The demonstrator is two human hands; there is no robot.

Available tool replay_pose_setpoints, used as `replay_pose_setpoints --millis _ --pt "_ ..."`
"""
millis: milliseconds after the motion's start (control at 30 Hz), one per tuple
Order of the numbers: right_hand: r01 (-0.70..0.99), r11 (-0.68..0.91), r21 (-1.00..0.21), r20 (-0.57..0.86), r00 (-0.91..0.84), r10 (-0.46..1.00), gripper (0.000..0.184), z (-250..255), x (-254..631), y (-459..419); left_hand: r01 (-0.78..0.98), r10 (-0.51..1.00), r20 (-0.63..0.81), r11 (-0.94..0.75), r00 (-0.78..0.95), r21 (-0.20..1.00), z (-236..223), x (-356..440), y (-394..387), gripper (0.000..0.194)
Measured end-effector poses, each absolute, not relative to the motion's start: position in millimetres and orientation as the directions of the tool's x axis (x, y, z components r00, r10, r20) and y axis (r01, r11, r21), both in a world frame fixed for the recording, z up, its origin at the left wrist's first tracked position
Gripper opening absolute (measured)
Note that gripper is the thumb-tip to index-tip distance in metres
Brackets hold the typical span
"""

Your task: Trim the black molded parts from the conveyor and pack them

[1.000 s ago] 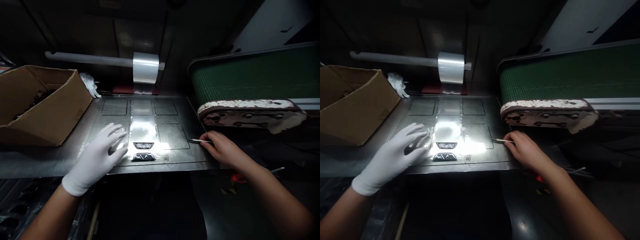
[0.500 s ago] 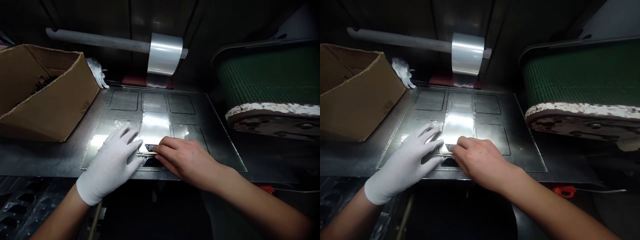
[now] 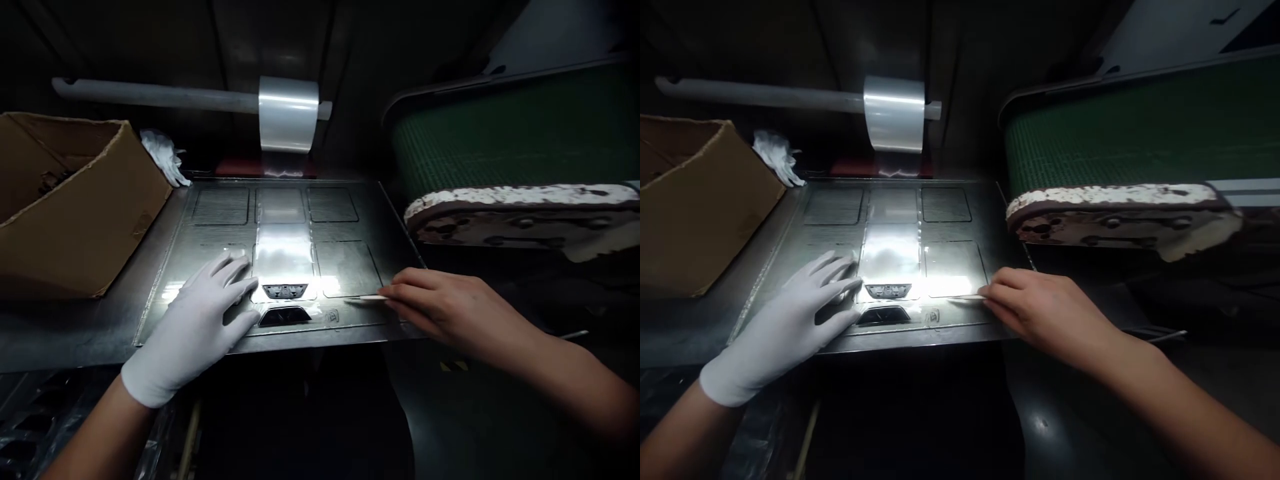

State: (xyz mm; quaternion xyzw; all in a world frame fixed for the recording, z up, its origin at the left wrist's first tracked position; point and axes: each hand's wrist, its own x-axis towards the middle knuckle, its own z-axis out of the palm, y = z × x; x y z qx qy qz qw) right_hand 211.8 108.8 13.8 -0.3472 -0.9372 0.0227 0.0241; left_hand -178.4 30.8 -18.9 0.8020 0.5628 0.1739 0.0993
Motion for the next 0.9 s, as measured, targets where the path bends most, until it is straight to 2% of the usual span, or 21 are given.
replay_pose_setpoints --millis 167,300,433,600,800,900 --pt "0.808 0.578 -0.113 0.205 -0.550 0.810 0.035 -20.2 249.8 115.1 0.810 0.914 0.275 -0.396 0.300 0.432 -9.8 -164.1 23.3 0.024" --pt "0.827 0.536 -0.168 0.339 -0.462 0.819 0.039 -45.2 237.9 122.5 0.798 0.877 0.158 -0.478 0.453 0.367 0.9 -136.6 19.7 0.026" --pt "0.814 0.534 -0.228 0.422 -0.412 0.808 0.037 -53.5 218.7 114.9 0.837 0.877 -0.018 -0.452 0.480 0.307 9.5 -119.1 24.7 0.024" --pt "0.782 0.534 -0.323 0.536 -0.314 0.784 0.031 -52.7 202.5 81.7 0.851 0.860 -0.106 -0.463 0.499 0.249 18.5 -116.6 28.9 0.021" --pt "0.689 0.543 -0.481 0.620 -0.171 0.766 0.025 -56.1 191.8 41.5 0.844 0.843 -0.078 -0.521 0.532 0.126 13.7 -118.2 25.4 0.031" --pt "0.634 0.567 -0.526 0.631 -0.156 0.760 0.028 -60.2 186.2 23.8 0.846 0.851 -0.025 -0.517 0.525 0.132 8.4 -119.4 20.4 0.038"
